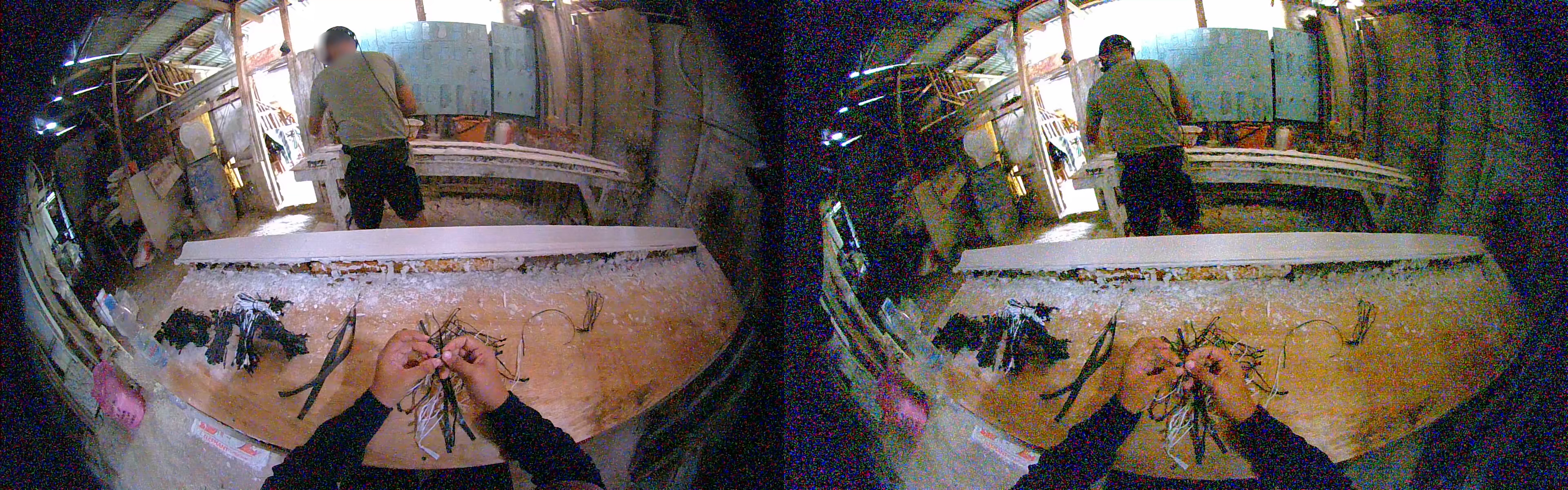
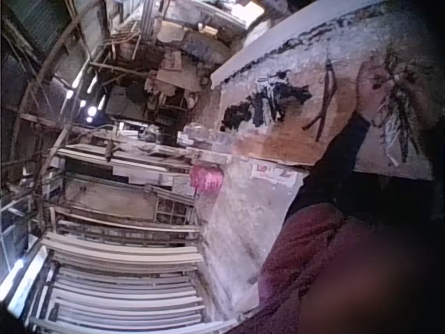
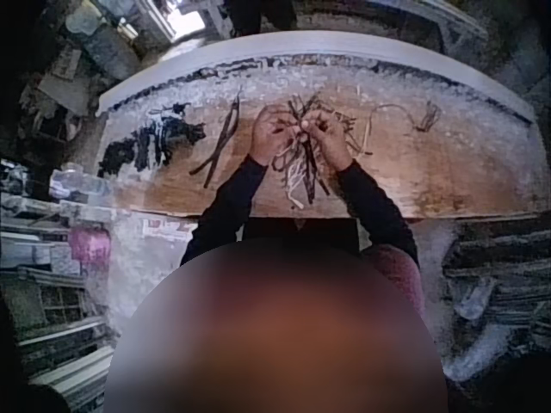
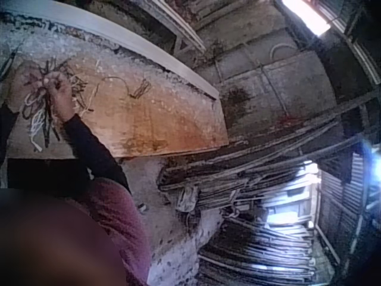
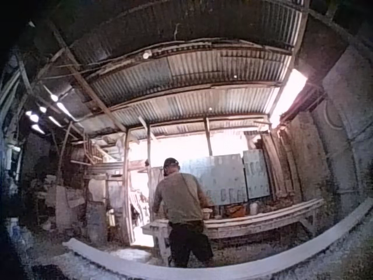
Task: The person sorts and organizes a pile of black and white cables on a wooden workbench. They pick up individual cables, separate them, and place them into small piles. Another person works in the background at a separate table.
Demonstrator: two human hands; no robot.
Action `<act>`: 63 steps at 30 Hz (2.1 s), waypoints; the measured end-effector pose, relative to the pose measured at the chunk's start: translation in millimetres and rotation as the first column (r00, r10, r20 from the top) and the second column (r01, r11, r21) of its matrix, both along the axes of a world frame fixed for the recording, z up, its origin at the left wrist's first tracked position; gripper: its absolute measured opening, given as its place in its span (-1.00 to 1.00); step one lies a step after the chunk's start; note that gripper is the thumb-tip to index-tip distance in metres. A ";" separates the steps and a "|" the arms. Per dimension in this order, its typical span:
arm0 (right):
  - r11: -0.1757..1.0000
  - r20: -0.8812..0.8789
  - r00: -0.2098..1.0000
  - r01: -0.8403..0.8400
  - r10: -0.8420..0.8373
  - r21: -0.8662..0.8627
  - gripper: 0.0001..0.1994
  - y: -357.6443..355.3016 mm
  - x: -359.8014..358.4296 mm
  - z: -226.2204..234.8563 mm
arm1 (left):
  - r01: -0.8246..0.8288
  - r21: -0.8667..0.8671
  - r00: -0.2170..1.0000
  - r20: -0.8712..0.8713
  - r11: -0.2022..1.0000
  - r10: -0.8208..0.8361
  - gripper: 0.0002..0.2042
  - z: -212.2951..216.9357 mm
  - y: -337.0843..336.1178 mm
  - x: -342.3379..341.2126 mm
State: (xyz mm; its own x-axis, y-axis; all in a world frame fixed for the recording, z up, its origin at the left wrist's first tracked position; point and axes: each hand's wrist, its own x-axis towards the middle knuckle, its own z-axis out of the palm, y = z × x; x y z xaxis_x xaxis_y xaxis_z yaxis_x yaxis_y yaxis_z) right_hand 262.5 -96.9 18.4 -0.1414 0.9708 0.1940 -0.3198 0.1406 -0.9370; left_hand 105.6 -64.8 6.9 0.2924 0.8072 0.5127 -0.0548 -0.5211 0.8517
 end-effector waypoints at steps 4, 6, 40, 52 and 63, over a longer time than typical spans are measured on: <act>0.968 -0.176 0.979 -0.138 0.101 -0.210 -0.91 1.3 3.3 6.7 | 0.145 -0.140 0.976 0.183 0.979 -0.118 -0.62 -2.1 -1.3 1.1; 0.961 -0.188 0.976 -0.156 0.114 -0.227 -0.91 2.0 5.0 8.3 | 0.133 -0.128 0.978 0.180 0.983 -0.109 -0.62 -3.5 -2.3 1.5; 0.797 0.406 0.763 0.226 -0.503 0.561 -0.89 -0.5 -2.1 -7.7 | -0.249 0.110 0.960 -0.101 0.962 0.260 -0.80 -15.2 -6.2 9.6; 0.999 0.118 0.992 -0.051 0.050 0.009 -0.92 8.1 3.6 -20.6 | 0.076 -0.228 0.996 0.069 0.971 -0.062 -0.93 -7.5 0.8 2.4; 0.960 -0.203 0.966 -0.202 0.162 -0.196 -0.89 5.1 3.4 -8.9 | -0.095 0.113 0.995 -0.023 0.989 0.099 -0.92 -13.5 7.7 8.4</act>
